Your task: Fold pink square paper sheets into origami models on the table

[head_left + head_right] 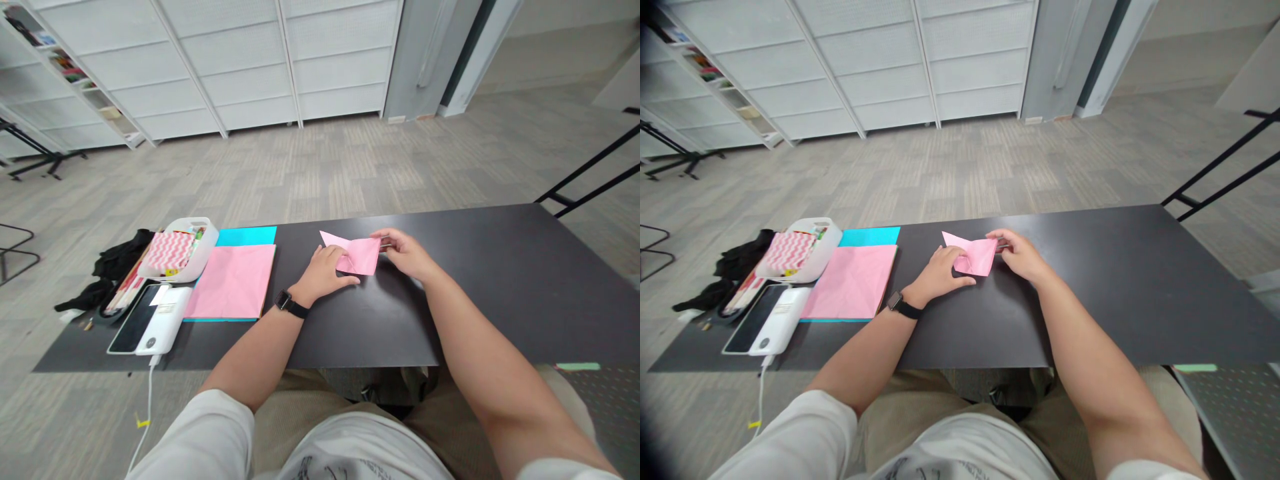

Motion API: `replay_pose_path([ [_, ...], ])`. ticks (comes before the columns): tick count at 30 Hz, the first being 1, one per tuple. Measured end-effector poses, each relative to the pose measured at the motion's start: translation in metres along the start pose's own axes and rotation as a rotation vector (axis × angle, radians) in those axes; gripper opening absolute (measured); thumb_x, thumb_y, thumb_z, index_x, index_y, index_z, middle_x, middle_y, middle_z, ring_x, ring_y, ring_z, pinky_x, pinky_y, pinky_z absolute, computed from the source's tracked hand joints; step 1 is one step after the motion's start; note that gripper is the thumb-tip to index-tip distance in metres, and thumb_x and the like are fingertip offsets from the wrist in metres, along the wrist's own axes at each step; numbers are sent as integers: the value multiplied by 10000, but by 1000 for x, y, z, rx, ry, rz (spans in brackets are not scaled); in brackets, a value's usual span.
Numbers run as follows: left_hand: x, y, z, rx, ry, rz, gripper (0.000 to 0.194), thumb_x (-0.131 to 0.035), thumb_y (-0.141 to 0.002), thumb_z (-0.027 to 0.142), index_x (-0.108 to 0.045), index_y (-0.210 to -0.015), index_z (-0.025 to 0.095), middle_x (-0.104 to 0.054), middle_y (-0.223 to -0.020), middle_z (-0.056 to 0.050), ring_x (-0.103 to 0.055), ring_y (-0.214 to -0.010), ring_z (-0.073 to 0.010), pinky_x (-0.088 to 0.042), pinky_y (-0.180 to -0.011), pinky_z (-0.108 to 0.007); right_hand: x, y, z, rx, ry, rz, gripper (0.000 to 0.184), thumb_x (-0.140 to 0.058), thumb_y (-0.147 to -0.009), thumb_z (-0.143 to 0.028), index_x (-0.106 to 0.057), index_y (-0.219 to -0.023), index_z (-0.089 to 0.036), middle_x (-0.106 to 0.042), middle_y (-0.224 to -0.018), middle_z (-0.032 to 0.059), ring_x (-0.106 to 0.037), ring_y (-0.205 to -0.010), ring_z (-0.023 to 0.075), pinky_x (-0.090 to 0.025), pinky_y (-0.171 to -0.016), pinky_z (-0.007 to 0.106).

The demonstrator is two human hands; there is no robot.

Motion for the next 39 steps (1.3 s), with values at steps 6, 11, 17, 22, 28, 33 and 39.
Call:
replay_pose_path([
  [6,-1,0,-3,3,-10,-1,358,-799,-913,430,-641,-1178,248,-690,-1329,-85,-626,-1302,-309,-333,-1261,-592,0,5,-23,204,375,22,306,-588,-871,-159,-816,-1031,-285,-733,-1173,73,-708,-1125,241,-570,-1043,459],
  [11,0,0,0,-32,-32,14,297,-763,-942,423,-667,-1151,235,-690,-1340,-87,-628,-1291,-292,-389,-1219,-536,7,4,-16,226,548,48,241,-622,-893,-194,-826,-984,-286,-742,-1169,82,-694,-1140,278,-512,-1093,527],
  [17,-1,-1,1,-46,-58,9,232,-735,-962,407,-725,-1132,248,-691,-1328,-84,-631,-1271,-287,-437,-1172,-513,6,3,-7,215,636,8,249,-624,-896,-190,-824,-1004,-293,-768,-1151,64,-688,-1110,287,-497,-1072,534],
  [22,0,1,3,-57,-62,39,180,-704,-988,399,-776,-1099,276,-704,-1260,-61,-634,-1229,-271,-443,-1168,-503,4,4,-6,211,650,-20,191,-630,-939,-248,-808,-993,-287,-779,-1118,60,-690,-1085,282,-498,-1048,503],
  [28,-2,3,8,-57,-48,16,167,-703,-986,384,-793,-1074,276,-742,-1165,-48,-650,-1166,-269,-461,-1128,-502,5,3,-9,190,663,-34,172,-631,-961,-286,-800,-990,-273,-780,-1015,69,-692,-1002,282,-500,-984,477],
  [33,-4,6,15,-44,-63,-10,146,-712,-976,367,-779,-1074,282,-762,-1131,-47,-666,-1156,-276,-396,-1210,-564,5,3,-10,196,663,-56,169,-627,-973,-311,-790,-965,-269,-767,-987,64,-685,-969,267,-493,-966,453],
  [39,-2,8,21,-18,-99,-5,254,-739,-963,382,-719,-1194,279,-748,-1270,-47,-648,-1249,-291,-134,-1333,-684,2,2,-8,189,677,-66,181,-610,-974,-314,-777,-951,-245,-749,-981,76,-683,-967,268,-491,-940,434],
])
Point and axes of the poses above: each hand's wrist, its own y-axis away from the middle knuckle, its own x-axis out of the back of the hand, z = x × y, the point moved 8 cm from there along -y, towards the middle knuckle
